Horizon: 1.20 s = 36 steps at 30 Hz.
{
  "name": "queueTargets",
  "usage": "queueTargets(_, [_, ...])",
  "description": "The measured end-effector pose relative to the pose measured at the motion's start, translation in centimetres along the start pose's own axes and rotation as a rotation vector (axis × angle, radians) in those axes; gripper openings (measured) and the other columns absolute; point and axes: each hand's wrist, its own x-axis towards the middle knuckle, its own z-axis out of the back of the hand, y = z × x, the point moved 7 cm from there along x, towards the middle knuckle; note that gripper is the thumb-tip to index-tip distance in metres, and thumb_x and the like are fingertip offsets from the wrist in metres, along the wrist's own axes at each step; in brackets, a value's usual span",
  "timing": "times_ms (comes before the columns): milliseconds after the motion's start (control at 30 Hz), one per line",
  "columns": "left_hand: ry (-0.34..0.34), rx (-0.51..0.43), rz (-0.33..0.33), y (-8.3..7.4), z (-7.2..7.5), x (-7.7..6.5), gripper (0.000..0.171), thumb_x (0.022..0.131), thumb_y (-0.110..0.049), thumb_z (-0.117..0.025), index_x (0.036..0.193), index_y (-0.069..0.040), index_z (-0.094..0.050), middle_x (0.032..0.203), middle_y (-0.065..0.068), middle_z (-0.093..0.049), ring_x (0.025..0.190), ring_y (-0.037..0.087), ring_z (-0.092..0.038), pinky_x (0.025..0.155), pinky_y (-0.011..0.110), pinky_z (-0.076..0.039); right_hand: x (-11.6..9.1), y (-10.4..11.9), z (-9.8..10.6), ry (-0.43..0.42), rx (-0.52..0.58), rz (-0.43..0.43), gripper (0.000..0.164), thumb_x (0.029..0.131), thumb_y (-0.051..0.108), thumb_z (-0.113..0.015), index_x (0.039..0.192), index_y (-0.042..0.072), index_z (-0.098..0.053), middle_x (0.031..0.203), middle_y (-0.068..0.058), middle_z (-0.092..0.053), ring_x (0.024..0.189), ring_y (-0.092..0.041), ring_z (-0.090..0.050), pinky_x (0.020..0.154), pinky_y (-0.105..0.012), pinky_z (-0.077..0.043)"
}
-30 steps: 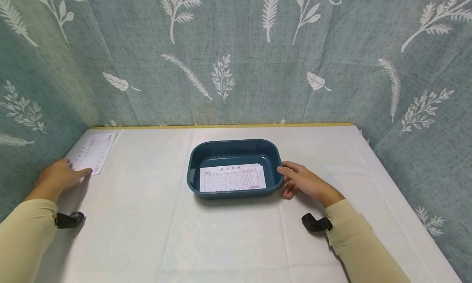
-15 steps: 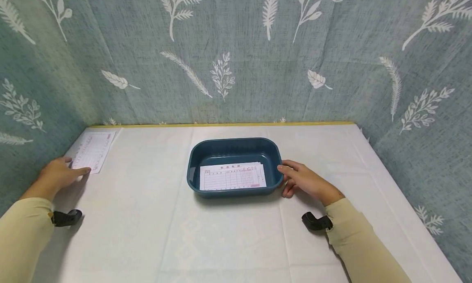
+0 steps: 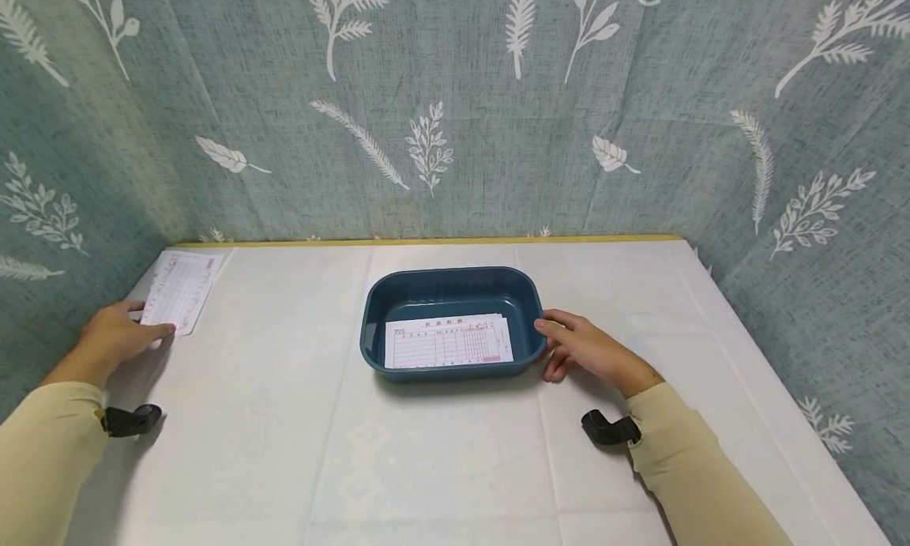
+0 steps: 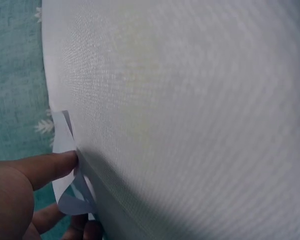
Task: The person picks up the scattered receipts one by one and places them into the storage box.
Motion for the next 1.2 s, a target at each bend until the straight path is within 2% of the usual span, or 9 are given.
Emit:
queueTargets(100, [0.012,-0.017,0.015,0.2,-0.1,0.1,0.085,0.095,-0.025,-0.06,0.152,0.013,-0.01,0.148,0.045,-0.02,0.121,0.055,-0.036,0.103,0.067,-0.034,0.0,0.0,0.0,-0.004,0.005,-0.008,0.081,0.106,0.041,-0.044,0.157,-0.006,-0.004,0.076,-0.012,-0.072,0.067,-0.017,-0.069,0.067,-0.033,-0.058])
queueTargets(467, [0.03,-0.039,-0.011,0.8,-0.6,1.2,0.087,0.095,-0.028,-0.058,0.152,0.015,-0.007,0.149,0.045,-0.019,0.127,0.057,-0.034,0.106,0.067,-0.033,-0.1,0.0,0.0,-0.005,0.007,-0.006,0.079,0.106,0.039,-0.043,0.157,-0.006,-0.005,0.075,-0.012,-0.072,0.066,-0.017,-0.069,0.067,-0.033,-0.058])
queueTargets(767, [0.028,-0.059,-0.004,1.0,-0.5,1.2,0.074,0.101,-0.032,-0.04,0.149,0.018,-0.016,0.146,0.046,-0.021,0.118,0.052,-0.038,0.101,0.064,-0.036,0.0,0.1,0.0,-0.006,0.001,0.001,0.078,0.106,0.039,-0.043,0.157,-0.006,-0.005,0.076,-0.012,-0.072,0.068,-0.017,-0.069,0.067,-0.032,-0.058])
queueTargets(933, [0.01,-0.07,-0.002,0.9,-0.6,1.1,0.07,0.099,-0.029,-0.046,0.146,0.017,-0.022,0.145,0.045,-0.023,0.116,0.051,-0.04,0.099,0.062,-0.038,0.0,0.1,0.0,0.003,0.002,0.006,0.078,0.106,0.039,-0.042,0.157,-0.006,-0.004,0.076,-0.012,-0.072,0.068,-0.017,-0.069,0.067,-0.032,-0.058])
queueTargets(1200, [-0.019,-0.065,0.005,0.8,-0.7,1.2,0.07,0.097,-0.025,-0.052,0.145,0.016,-0.023,0.138,0.041,-0.031,0.112,0.05,-0.041,0.095,0.062,-0.041,0.0,0.1,0.0,-0.003,-0.002,0.002,0.079,0.106,0.039,-0.043,0.157,-0.007,-0.003,0.076,-0.011,-0.072,0.067,-0.016,-0.069,0.067,-0.032,-0.058])
